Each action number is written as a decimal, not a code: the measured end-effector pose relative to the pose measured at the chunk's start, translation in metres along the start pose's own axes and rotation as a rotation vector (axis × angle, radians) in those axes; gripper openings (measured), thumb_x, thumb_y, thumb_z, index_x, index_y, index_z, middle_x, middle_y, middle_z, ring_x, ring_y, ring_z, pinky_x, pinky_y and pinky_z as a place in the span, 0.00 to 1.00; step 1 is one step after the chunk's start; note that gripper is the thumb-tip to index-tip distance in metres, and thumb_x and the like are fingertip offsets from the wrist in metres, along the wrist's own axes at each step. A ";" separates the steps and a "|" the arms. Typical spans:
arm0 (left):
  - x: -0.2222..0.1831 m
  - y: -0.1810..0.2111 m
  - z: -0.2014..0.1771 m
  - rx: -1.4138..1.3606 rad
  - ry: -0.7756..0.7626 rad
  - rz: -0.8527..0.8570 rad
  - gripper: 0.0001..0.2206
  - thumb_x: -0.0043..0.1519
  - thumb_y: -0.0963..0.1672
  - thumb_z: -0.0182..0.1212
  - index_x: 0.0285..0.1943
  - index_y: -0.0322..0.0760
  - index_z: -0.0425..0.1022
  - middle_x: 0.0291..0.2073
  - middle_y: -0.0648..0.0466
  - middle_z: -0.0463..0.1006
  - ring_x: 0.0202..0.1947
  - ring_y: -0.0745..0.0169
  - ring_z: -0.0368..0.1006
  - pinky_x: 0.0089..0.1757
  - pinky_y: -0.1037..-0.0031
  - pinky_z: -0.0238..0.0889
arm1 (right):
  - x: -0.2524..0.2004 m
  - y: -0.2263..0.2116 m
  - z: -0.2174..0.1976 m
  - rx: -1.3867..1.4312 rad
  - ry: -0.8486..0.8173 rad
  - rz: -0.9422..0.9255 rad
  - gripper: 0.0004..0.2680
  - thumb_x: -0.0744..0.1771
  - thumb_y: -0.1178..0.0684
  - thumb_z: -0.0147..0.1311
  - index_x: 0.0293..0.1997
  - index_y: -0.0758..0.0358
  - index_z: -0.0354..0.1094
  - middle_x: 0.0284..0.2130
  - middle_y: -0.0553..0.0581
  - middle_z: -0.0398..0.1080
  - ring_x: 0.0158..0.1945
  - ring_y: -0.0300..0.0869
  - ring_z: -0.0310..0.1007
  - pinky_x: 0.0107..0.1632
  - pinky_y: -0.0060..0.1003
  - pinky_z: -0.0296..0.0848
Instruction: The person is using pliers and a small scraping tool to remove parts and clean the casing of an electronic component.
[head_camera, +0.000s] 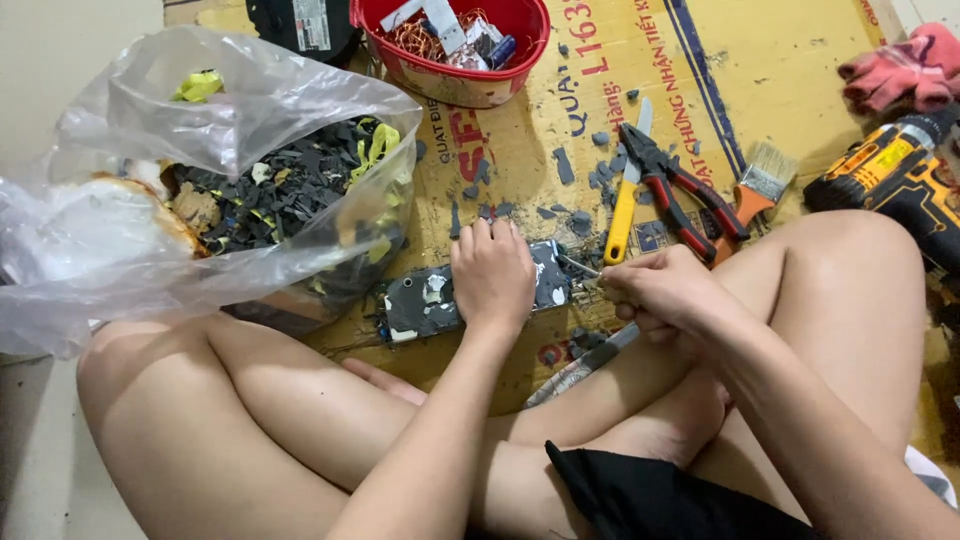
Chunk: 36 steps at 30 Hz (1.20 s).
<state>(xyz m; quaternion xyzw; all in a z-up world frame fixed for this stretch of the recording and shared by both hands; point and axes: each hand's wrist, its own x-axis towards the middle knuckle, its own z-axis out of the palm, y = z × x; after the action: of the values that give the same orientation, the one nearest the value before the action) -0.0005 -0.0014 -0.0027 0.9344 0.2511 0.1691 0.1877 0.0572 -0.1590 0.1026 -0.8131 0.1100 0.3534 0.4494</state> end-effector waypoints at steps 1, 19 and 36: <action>0.000 0.000 -0.001 -0.002 0.002 -0.007 0.16 0.70 0.44 0.42 0.41 0.33 0.78 0.31 0.49 0.76 0.36 0.52 0.74 0.40 0.63 0.64 | 0.000 -0.002 0.002 -0.007 -0.002 -0.001 0.07 0.65 0.58 0.56 0.37 0.75 0.77 0.13 0.64 0.59 0.10 0.32 0.45 0.10 0.30 0.47; 0.000 -0.005 0.030 0.081 0.177 0.077 0.11 0.66 0.43 0.49 0.37 0.33 0.74 0.31 0.48 0.73 0.39 0.48 0.72 0.41 0.60 0.63 | -0.002 -0.008 0.058 -0.755 0.208 -0.196 0.13 0.65 0.50 0.50 0.44 0.68 0.79 0.39 0.75 0.75 0.48 0.64 0.78 0.48 0.55 0.76; 0.001 -0.011 0.045 0.123 0.250 0.110 0.10 0.64 0.44 0.51 0.34 0.34 0.74 0.28 0.50 0.72 0.35 0.49 0.71 0.37 0.61 0.62 | -0.034 -0.018 0.085 -1.085 0.190 -0.372 0.12 0.67 0.60 0.41 0.42 0.67 0.77 0.36 0.71 0.77 0.45 0.67 0.79 0.47 0.60 0.77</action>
<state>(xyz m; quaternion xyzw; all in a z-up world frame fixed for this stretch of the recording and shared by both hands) 0.0146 -0.0041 -0.0462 0.9281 0.2308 0.2785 0.0878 0.0010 -0.0850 0.1083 -0.9609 -0.1915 0.1999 0.0112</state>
